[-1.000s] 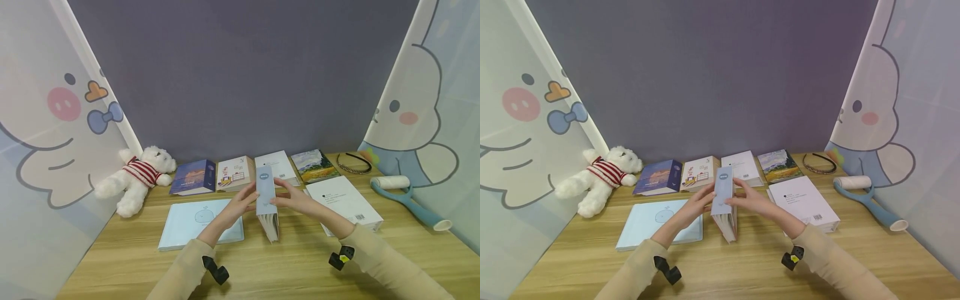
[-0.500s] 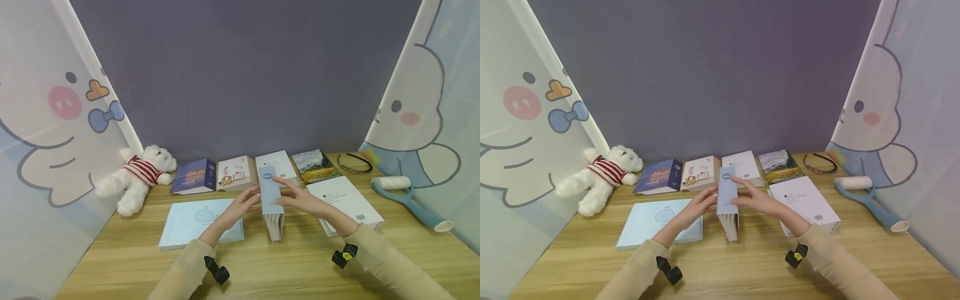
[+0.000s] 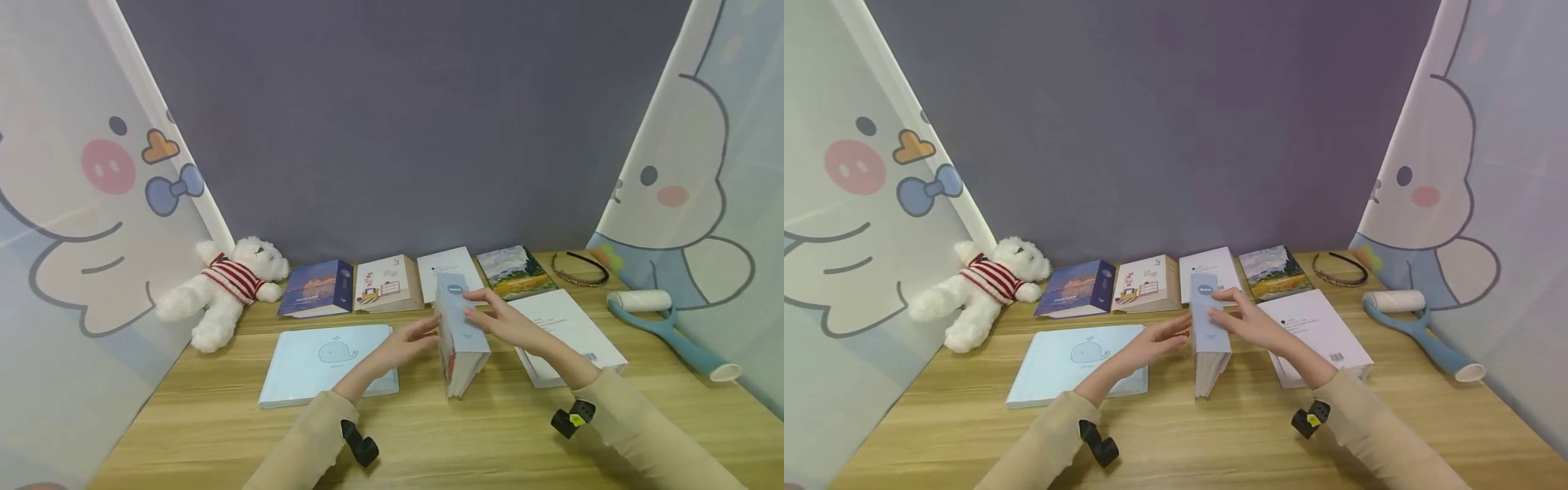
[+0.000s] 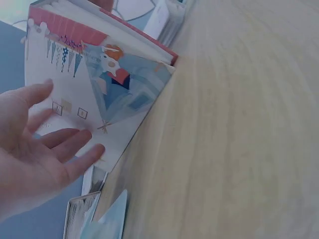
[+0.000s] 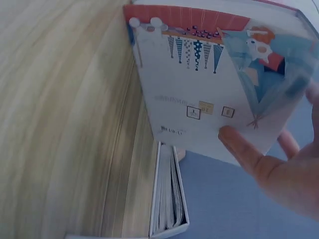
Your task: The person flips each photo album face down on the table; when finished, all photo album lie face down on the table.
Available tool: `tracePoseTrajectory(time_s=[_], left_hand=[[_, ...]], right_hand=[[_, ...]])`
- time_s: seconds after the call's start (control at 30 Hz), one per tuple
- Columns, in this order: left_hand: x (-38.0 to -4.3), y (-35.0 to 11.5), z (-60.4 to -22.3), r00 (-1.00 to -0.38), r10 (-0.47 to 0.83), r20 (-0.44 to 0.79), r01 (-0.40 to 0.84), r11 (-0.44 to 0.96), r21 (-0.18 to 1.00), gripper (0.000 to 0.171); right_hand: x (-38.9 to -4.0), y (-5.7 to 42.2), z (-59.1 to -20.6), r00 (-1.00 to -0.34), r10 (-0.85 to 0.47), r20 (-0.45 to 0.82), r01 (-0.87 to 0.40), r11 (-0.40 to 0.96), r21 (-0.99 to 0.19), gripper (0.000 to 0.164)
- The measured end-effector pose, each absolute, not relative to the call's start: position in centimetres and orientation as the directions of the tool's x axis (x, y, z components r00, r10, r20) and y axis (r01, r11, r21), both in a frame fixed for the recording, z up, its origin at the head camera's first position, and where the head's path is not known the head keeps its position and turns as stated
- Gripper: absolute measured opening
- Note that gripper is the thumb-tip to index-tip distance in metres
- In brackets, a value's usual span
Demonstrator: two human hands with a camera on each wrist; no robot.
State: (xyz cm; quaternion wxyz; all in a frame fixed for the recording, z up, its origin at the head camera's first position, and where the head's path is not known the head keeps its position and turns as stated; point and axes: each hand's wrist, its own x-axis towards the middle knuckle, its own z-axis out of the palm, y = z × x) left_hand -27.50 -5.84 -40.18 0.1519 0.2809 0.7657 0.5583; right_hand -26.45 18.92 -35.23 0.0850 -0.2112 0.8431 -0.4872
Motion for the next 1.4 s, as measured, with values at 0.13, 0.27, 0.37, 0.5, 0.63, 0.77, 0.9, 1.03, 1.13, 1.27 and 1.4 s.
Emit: tracePoseTrajectory(time_s=[0.13, 0.27, 0.37, 0.5, 0.63, 0.77, 0.9, 1.03, 1.13, 1.27, 1.4], left_hand=[[-27.3, -5.7, -40.5, -0.796, 0.603, 0.051, 0.298, 0.317, 0.900, 0.045], [-27.2, -5.9, -40.6, -0.799, 0.600, 0.038, 0.321, 0.373, 0.871, 0.041], [-27.1, -6.1, -40.6, -0.803, 0.595, 0.031, 0.337, 0.410, 0.847, 0.039], [-27.1, -6.5, -40.5, -0.814, 0.580, 0.012, 0.335, 0.453, 0.826, 0.039], [-27.1, -6.9, -40.7, -0.831, 0.556, 0.004, 0.319, 0.470, 0.823, 0.037], [-27.2, -7.2, -40.9, -0.840, 0.542, 0.005, 0.303, 0.462, 0.833, 0.036], [-27.3, -7.3, -41.0, -0.845, 0.534, -0.002, 0.287, 0.457, 0.842, 0.035], [-27.5, -7.2, -41.0, -0.845, 0.535, -0.003, 0.281, 0.450, 0.848, 0.035], [-27.6, -7.2, -41.1, -0.839, 0.544, -0.001, 0.284, 0.439, 0.853, 0.036], [-27.9, -7.2, -41.2, -0.838, 0.546, 0.001, 0.280, 0.428, 0.859, 0.039], [-28.1, -7.1, -41.2, -0.842, 0.540, 0.005, 0.277, 0.425, 0.862, 0.041]], right_hand=[[-26.5, 19.2, -35.7, -0.946, -0.323, 0.029, -0.206, 0.529, -0.824, 0.058], [-26.6, 19.7, -36.5, -0.965, -0.263, -0.010, -0.153, 0.592, -0.791, 0.066], [-26.5, 20.2, -37.0, -0.966, -0.258, -0.034, -0.132, 0.599, -0.790, 0.066], [-26.5, 20.5, -37.5, -0.963, -0.264, -0.045, -0.130, 0.606, -0.785, 0.067], [-26.5, 20.7, -38.0, -0.965, -0.259, -0.044, -0.140, 0.647, -0.749, 0.070], [-26.5, 20.8, -38.4, -0.965, -0.263, -0.018, -0.172, 0.682, -0.710, 0.072], [-26.7, 20.7, -38.6, -0.963, -0.269, 0.002, -0.196, 0.697, -0.690, 0.072], [-26.9, 20.6, -38.6, -0.960, -0.278, -0.005, -0.203, 0.714, -0.670, 0.072], [-26.9, 20.6, -38.7, -0.958, -0.286, -0.023, -0.199, 0.722, -0.662, 0.071], [-26.9, 20.7, -38.9, -0.953, -0.300, -0.040, -0.200, 0.722, -0.662, 0.066], [-27.1, 20.7, -39.2, -0.949, -0.312, -0.039, -0.217, 0.739, -0.638, 0.061]])
